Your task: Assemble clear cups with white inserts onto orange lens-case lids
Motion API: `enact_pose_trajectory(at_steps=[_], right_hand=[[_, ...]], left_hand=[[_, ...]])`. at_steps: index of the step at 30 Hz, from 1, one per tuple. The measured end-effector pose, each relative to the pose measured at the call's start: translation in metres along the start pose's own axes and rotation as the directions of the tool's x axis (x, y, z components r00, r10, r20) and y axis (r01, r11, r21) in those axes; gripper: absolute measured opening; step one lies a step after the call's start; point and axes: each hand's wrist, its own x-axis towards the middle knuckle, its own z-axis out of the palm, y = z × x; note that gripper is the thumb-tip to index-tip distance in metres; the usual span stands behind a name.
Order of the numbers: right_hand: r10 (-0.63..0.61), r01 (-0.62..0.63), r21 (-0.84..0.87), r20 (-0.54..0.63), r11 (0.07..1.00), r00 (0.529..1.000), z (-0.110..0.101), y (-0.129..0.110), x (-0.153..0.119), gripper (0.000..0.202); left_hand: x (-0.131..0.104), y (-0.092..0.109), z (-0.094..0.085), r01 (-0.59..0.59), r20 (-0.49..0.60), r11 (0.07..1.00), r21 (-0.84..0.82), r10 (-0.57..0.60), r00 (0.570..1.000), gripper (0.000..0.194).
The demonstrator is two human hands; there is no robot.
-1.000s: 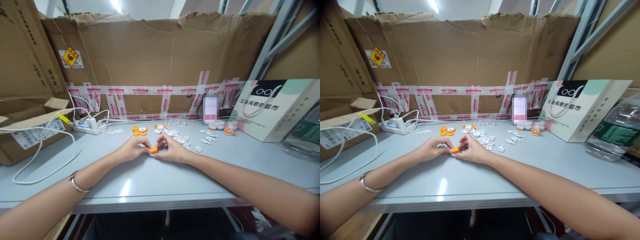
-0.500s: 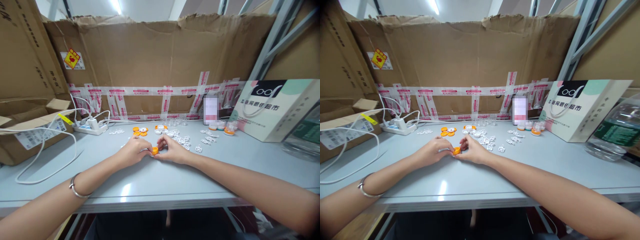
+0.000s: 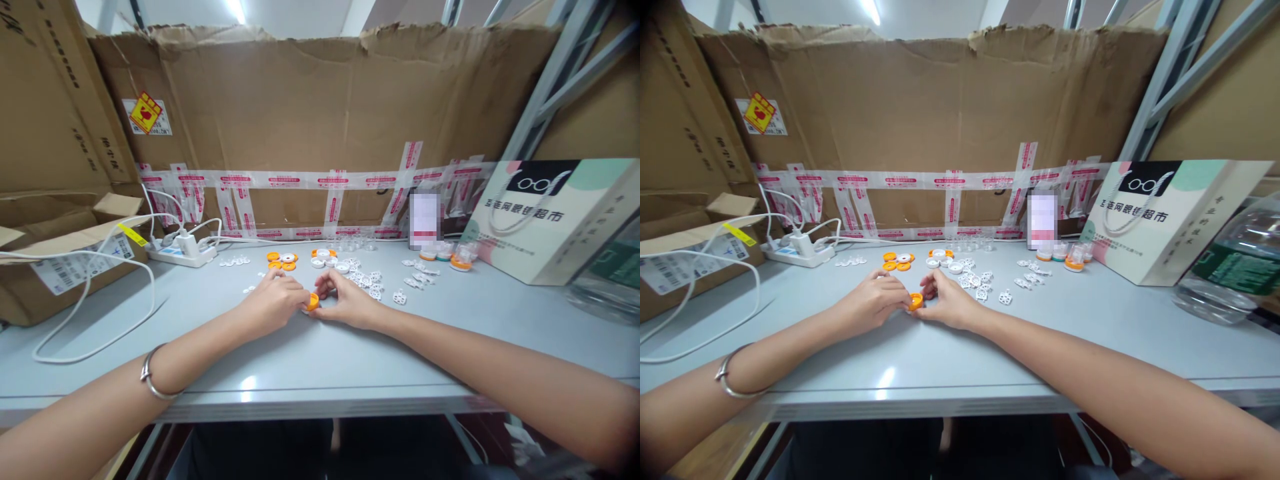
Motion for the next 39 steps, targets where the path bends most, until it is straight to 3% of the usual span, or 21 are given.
enact_pose_trajectory(at_steps=[13, 22, 28, 31, 33, 35, 37, 39], right_hand=[[-0.08, 0.08, -0.005, -0.008, 0.997, 0.997, 0.004, 0.0, 0.001, 0.045], [-0.08, 0.08, 0.004, 0.013, 0.997, 0.997, 0.003, 0.001, 0.001, 0.045], [-0.088, 0.088, -0.029, 0.024, 0.996, 0.996, 0.002, -0.001, 0.002, 0.04], [-0.074, 0.084, -0.098, 0.107, 0.992, 0.991, -0.02, -0.01, 0.006, 0.039], [-0.027, 0.051, -0.199, 0.121, 0.979, 0.992, -0.052, -0.014, 0.009, 0.033], [0.074, -0.058, -0.286, 0.046, 0.956, 0.996, -0.093, -0.011, 0.009, 0.026], [0.205, -0.22, -0.461, -0.085, 0.86, 0.975, -0.134, 0.001, 0.007, 0.02], [0.352, -0.4, -0.612, -0.205, 0.683, 0.913, -0.166, 0.02, 0.003, 0.018]], left_hand=[[0.001, 0.017, 0.004, -0.07, -0.007, 0.954, 0.291, 0.075, 0.997, 0.019], [0.001, -0.004, 0.003, -0.114, 0.023, 0.99, 0.086, 0.113, 0.993, 0.026], [-0.001, -0.003, -0.001, -0.069, 0.015, 0.998, -0.011, 0.069, 0.997, 0.022], [-0.003, -0.002, -0.002, -0.054, -0.013, 0.998, -0.037, 0.053, 0.999, 0.021], [-0.004, -0.001, -0.002, -0.048, -0.02, 0.998, -0.036, 0.047, 0.999, 0.021], [-0.004, 0.0, -0.004, -0.042, -0.032, 0.998, -0.051, 0.04, 0.999, 0.019], [-0.003, 0.001, -0.005, -0.041, -0.063, 0.995, -0.086, 0.036, 0.997, 0.016], [-0.003, 0.002, -0.007, -0.04, -0.116, 0.993, -0.112, 0.027, 0.993, 0.016]])
